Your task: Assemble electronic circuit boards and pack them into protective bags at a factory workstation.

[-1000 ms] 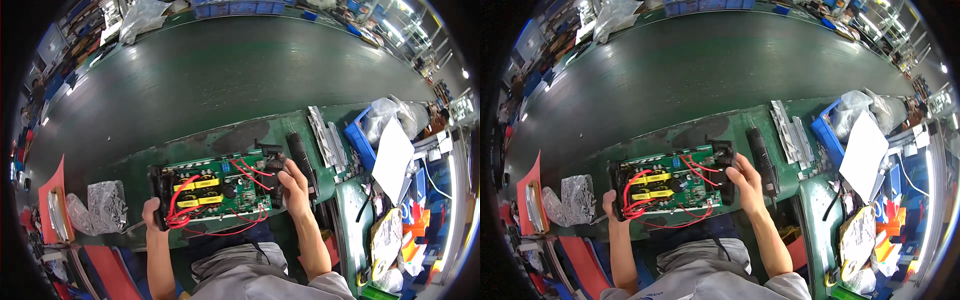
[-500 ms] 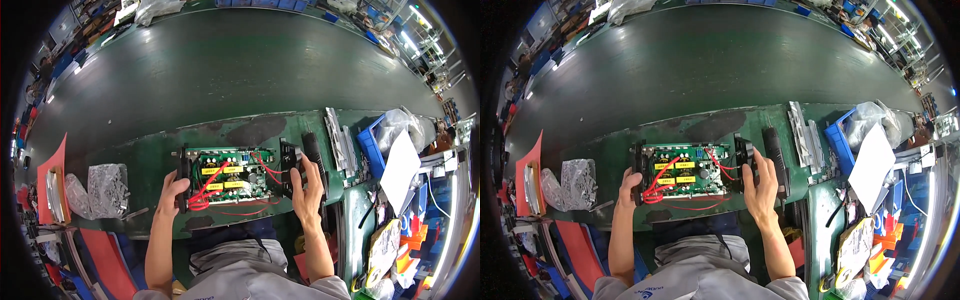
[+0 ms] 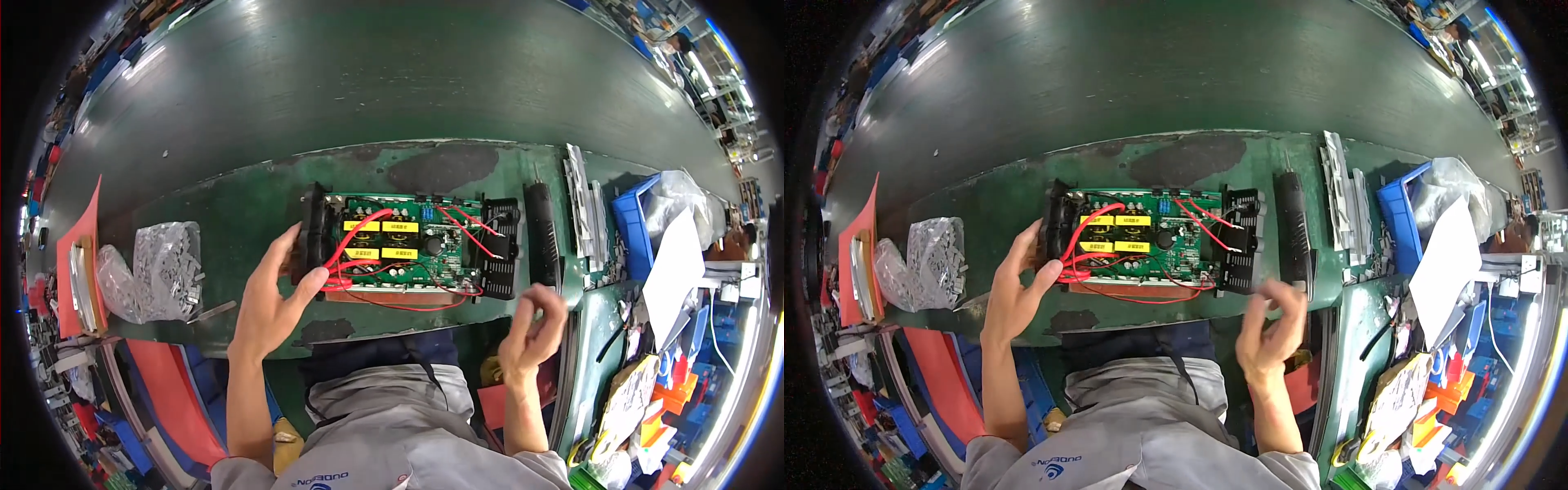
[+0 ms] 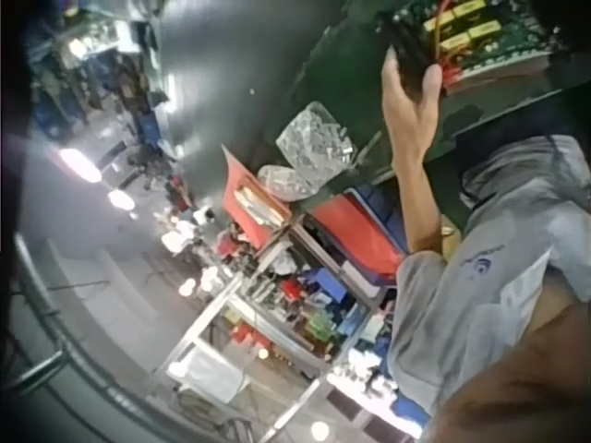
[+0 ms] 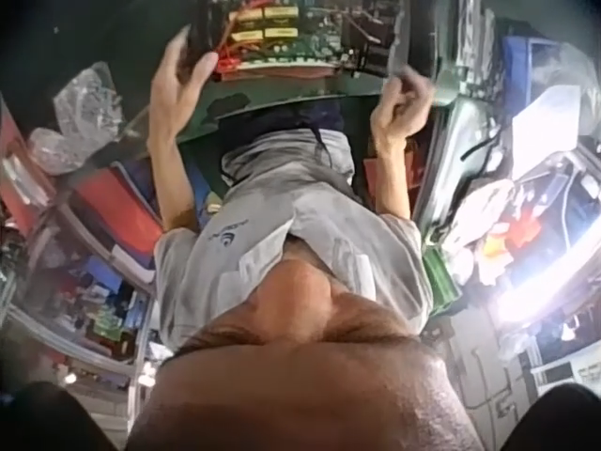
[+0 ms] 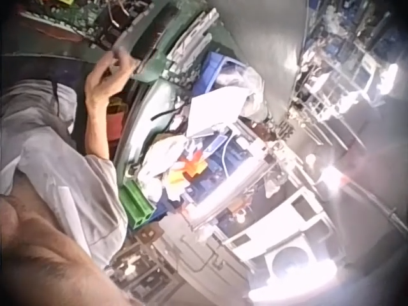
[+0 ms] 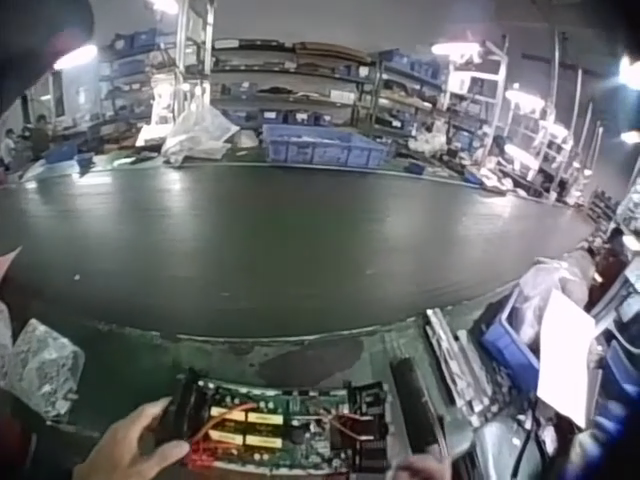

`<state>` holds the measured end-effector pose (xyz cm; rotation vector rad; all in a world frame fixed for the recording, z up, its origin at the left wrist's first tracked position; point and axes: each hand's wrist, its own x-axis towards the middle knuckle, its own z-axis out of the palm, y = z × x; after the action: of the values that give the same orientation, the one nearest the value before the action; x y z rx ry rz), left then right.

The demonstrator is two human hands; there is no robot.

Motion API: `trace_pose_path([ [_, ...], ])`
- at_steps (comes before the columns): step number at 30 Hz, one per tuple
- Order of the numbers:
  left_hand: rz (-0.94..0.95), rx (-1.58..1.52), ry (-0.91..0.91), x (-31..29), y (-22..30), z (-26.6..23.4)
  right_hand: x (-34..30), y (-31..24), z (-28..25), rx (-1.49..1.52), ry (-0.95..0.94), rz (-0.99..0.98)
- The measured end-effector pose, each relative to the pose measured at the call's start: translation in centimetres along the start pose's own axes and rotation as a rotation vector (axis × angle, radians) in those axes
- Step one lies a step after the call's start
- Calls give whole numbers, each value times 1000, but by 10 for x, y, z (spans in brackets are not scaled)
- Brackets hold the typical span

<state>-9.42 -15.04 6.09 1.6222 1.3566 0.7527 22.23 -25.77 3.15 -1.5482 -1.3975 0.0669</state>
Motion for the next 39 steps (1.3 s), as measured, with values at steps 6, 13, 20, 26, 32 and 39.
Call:
trace_pose_path([
  [6,-17,16,36,0,2,13,-23,2,10,32,-49,136],
  [13,-26,49,61,-2,0,17,-21,3,13,4,-37,173],
  [20,-38,-9,55,-4,-2,18,-33,-1,22,126,-144,-161],
  [26,-6,87,94,-7,-8,15,-39,-1,26,112,-176,-116],
  [32,26,147,95,-18,-12,13,-45,2,25,73,-176,-54],
  [39,-40,122,102,-12,2,10,-36,23,16,99,120,105],
])
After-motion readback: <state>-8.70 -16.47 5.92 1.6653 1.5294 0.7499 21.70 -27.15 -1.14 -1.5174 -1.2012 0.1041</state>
